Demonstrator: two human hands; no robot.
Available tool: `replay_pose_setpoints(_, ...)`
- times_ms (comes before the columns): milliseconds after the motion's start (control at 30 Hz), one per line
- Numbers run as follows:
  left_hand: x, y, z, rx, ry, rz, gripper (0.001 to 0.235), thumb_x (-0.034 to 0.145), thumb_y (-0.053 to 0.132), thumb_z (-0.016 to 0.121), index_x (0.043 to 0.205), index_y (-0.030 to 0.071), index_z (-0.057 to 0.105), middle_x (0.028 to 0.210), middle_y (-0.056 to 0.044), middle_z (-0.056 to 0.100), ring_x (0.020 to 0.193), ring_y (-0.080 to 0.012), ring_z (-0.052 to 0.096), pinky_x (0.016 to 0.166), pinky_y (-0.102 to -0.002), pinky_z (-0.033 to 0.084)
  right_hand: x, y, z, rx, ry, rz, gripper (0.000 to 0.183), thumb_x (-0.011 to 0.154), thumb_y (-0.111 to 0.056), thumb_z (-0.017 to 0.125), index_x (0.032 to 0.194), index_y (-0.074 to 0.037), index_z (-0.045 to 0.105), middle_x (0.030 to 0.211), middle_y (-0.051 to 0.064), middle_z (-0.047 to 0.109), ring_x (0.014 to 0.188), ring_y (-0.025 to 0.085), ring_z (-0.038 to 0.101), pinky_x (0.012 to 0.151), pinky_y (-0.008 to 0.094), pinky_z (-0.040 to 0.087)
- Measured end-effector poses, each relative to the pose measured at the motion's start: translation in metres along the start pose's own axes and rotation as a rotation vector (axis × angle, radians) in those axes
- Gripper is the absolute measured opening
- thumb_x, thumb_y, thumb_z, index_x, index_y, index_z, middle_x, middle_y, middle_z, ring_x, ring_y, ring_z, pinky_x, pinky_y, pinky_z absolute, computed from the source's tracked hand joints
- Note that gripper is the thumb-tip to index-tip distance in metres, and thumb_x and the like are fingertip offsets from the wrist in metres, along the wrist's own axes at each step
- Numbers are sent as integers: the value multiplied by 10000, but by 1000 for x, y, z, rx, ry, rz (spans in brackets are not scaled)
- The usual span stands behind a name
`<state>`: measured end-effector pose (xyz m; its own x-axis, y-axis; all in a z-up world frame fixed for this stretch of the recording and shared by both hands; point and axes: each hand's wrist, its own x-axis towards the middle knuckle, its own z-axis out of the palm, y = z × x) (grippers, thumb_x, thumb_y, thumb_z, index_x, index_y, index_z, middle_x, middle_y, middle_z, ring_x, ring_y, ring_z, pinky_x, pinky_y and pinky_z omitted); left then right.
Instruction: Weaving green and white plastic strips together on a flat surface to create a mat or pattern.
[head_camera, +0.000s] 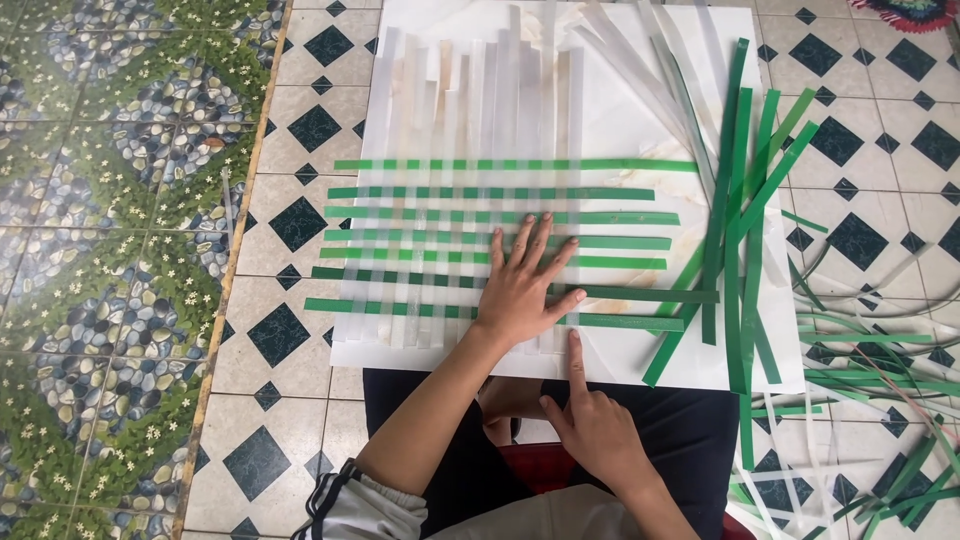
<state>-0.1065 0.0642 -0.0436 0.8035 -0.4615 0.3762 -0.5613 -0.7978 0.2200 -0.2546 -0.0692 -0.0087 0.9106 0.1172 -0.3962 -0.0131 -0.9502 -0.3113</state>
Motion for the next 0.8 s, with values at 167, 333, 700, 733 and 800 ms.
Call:
replay_pose_setpoints(167,0,0,3,26,-19,7,710,940,670,368,1508,245,364,1614,-155,128,1498,-350,149,1167,-652,126,-6,-9,-27,212,-62,18,838,935,-418,492,1568,-194,-10,615,-10,658,538,218,618,537,359,490)
replay_pose_setpoints(333,-2,2,0,-4,-9,-3,686,954,644,333,1496,226,388,1604,-160,179,1493,-353,177,1169,-652,109,-31,6,-79,519,310,-30,651,875,-330,582,1484,-191,395,645,-21,655,471,130,529,554,254,474)
replay_pose_setpoints(700,-1,6,4,26,64,-12,506,1050,336,360,1464,48,409,1574,-144,292,1475,-330,252,1174,-634,162,10,52,-50,39,673,-144,824,861,-436,611,1463,46,321,1513,251,357,1418,441,298,1102,576,295)
replay_pose_setpoints(733,0,6,4,26,65,-10,506,1050,336,360,1464,48,409,1574,-144,292,1475,-330,252,1174,-634,162,14,61,-42,40,674,-143,824,861,-436,611,1463,46,321,1513,251,357,1418,441,298,1102,576,295)
replay_pose_setpoints(800,0,6,2,-33,22,-42,507,1052,314,301,1484,57,370,1581,-131,283,1483,-319,231,1189,-617,113,22,81,-25,81,610,-105,868,861,-396,612,1470,99,243,1536,287,279,1424,413,278,1157,518,240)
